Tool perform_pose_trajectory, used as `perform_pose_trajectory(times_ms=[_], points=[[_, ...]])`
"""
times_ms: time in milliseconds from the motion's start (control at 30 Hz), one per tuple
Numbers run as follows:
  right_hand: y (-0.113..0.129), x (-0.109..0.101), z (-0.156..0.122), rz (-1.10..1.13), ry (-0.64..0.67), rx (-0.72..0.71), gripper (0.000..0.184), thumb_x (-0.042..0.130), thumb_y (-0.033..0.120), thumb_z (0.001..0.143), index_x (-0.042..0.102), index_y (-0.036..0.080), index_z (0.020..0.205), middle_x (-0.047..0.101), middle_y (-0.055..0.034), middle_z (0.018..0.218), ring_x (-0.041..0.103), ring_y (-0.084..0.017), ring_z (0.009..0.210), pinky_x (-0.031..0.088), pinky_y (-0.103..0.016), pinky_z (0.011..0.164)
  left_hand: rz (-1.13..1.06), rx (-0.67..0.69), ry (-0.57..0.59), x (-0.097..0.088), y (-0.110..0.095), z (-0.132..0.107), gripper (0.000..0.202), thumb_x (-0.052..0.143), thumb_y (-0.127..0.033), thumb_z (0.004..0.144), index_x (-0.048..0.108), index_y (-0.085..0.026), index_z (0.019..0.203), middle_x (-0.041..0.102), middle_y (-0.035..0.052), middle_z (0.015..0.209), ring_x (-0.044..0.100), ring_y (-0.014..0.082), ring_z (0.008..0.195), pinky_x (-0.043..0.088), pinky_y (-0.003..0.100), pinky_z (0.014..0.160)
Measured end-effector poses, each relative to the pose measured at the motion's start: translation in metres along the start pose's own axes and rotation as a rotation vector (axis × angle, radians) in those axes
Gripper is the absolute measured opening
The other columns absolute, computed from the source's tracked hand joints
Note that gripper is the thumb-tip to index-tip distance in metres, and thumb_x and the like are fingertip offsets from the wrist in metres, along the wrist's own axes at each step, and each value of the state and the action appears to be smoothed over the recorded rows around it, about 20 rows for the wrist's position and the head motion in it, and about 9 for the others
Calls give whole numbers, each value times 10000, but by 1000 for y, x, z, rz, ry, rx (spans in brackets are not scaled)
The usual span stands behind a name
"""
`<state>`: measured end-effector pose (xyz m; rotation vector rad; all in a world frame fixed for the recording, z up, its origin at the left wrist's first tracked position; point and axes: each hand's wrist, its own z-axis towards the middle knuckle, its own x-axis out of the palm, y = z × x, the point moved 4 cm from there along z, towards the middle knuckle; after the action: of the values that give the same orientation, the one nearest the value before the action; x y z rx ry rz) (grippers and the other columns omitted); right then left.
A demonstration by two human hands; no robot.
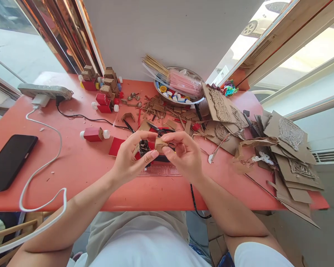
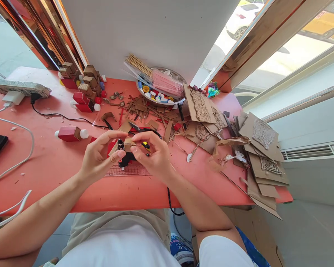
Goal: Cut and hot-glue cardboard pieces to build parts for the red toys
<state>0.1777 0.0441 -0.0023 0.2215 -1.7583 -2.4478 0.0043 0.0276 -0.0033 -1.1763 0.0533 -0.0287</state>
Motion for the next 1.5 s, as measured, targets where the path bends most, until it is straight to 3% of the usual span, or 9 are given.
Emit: perform_pose_trajectory(times_ms=[100, 233, 367, 700, 1000, 1100, 1300, 1500], points=[[5, 3, -5, -52, 39, -89, 72, 758, 338, 915, 714, 289, 945, 788, -30, 966, 744, -185, 889, 622, -313, 755, 43, 77, 17, -1, -4, 0, 233, 831, -383, 901, 804, -212, 1058, 833, 98, 1005, 774, 225, 922, 615, 332, 827], [5, 3, -6, -61, 50, -117, 58, 742, 324, 931, 715, 284, 963, 796, -39, 974, 754, -194, 913, 625, -314, 740, 40, 155, 16, -2, -7, 1, 118, 821, -301, 896, 814, -227, 987, 833, 79, 926, 776, 223, 863, 626, 346, 811], [7, 2, -6, -71, 73, -170, 54, 741, 291, 937, 714, 284, 983, 805, -49, 997, 764, -205, 938, 637, -355, 812, 52, 186, 1, -4, -9, 1, 89, 839, -265, 868, 820, -245, 952, 842, 78, 942, 790, 235, 892, 642, 363, 837], [13, 4, -7, -143, 114, -273, 37, 720, 280, 957, 716, 295, 990, 800, -58, 995, 757, -212, 912, 635, -374, 785, 103, 289, 16, -4, -14, 2, 67, 830, -224, 865, 813, -253, 923, 853, 70, 913, 800, 223, 860, 643, 361, 814], [16, 3, -8, -208, 80, -408, 89, 719, 252, 971, 725, 311, 1038, 803, -50, 1006, 763, -212, 918, 651, -372, 780, 117, 313, 16, -2, -10, 1, 56, 792, -300, 916, 797, -258, 954, 844, 78, 913, 799, 234, 868, 645, 445, 932], [17, 2, -10, -262, 68, -454, 106, 722, 248, 969, 730, 311, 1053, 808, -57, 1015, 762, -217, 911, 653, -379, 777, 148, 372, 30, 0, -11, 1, 69, 780, -300, 919, 788, -257, 973, 838, 81, 913, 796, 232, 862, 649, 436, 904], [18, -1, -14, -253, 55, -549, 312, 743, 162, 936, 737, 348, 1187, 811, -60, 1013, 773, -237, 903, 658, -390, 747, 215, 534, 75, 3, -17, 1, 65, 733, -266, 962, 747, -258, 1025, 828, 61, 934, 789, 198, 861, 645, 391, 897], [16, -2, -13, -255, 70, -571, 335, 731, 159, 960, 728, 345, 1239, 795, -69, 1026, 768, -232, 921, 663, -383, 757, 303, 585, 71, 3, -17, -1, 73, 699, -252, 985, 713, -239, 1056, 831, 77, 989, 798, 186, 904, 647, 377, 948]])
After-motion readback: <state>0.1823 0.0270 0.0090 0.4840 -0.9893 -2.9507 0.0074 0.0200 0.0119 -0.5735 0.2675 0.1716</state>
